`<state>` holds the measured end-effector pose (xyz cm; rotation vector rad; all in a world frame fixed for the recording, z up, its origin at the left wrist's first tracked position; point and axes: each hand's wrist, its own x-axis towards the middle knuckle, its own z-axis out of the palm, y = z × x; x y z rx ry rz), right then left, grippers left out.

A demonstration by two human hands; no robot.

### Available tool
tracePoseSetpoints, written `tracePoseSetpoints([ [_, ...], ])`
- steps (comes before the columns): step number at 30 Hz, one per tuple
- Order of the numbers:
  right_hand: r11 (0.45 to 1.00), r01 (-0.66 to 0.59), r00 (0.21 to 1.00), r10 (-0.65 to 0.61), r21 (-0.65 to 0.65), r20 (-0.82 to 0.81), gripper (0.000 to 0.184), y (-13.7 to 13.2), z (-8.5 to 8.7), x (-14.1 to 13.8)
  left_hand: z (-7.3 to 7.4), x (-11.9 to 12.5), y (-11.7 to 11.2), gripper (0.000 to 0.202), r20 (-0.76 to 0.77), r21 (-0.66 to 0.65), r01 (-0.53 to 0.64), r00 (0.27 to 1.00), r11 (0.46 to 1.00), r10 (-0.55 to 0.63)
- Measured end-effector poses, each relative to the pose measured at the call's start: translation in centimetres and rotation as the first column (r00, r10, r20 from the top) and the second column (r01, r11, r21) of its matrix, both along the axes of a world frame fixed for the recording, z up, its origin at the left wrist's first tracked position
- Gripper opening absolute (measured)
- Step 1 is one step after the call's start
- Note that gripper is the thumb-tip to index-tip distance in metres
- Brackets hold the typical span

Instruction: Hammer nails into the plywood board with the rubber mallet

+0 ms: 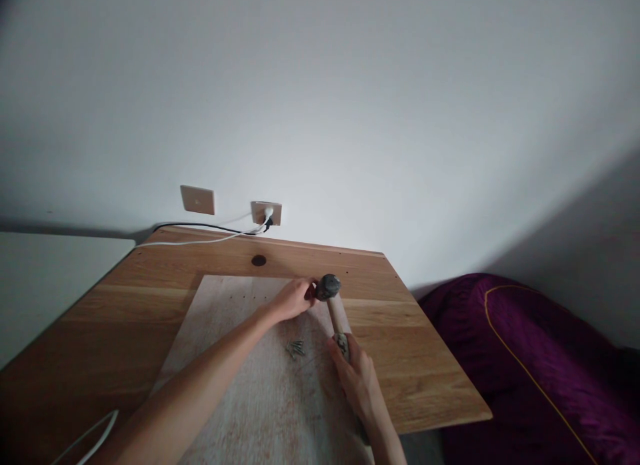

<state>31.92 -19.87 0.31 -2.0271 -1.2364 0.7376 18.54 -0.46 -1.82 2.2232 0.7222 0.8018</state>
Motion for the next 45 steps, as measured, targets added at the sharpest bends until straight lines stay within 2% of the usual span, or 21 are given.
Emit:
tracePoseSetpoints([
  [9,1.000,-0.006,1.000,0.006,0.019,-0.016,0.051,-0.10,-0.44,0.18,0.44,-0.08,-0.23,0.038,-0.026,-0.017,-0.009,1.000,1.000,0.009],
  [22,1.000,0.005,1.000,-0.004,0.010,-0.027,0.052,-0.03,-0.46,0.23,0.39,-0.05,-0.20,0.036,-0.065,0.009,-0.027,0.998,1.000,0.027],
  [31,1.000,0.005,1.000,-0.005,0.025,-0.001,0.051,-0.02,-0.55,0.29,-0.16,0.13,0.01,0.038,-0.037,0.016,-0.016,0.999,1.000,0.017],
  [35,1.000,0.001,1.000,-0.001,0.024,-0.025,0.050,-0.06,-0.71,0.35,0.03,0.06,-0.09,0.039,-0.041,0.007,-0.011,0.999,1.000,0.011],
  [40,1.000,0.000,1.000,0.001,0.005,-0.014,0.050,-0.07,-0.33,0.20,0.44,-0.11,-0.27,0.040,-0.045,0.007,-0.012,0.999,1.000,0.013],
  [45,1.000,0.005,1.000,-0.005,0.014,-0.004,0.050,-0.06,-0.08,0.03,0.21,-0.05,-0.21,0.037,-0.044,0.012,0.001,0.999,1.000,-0.001],
])
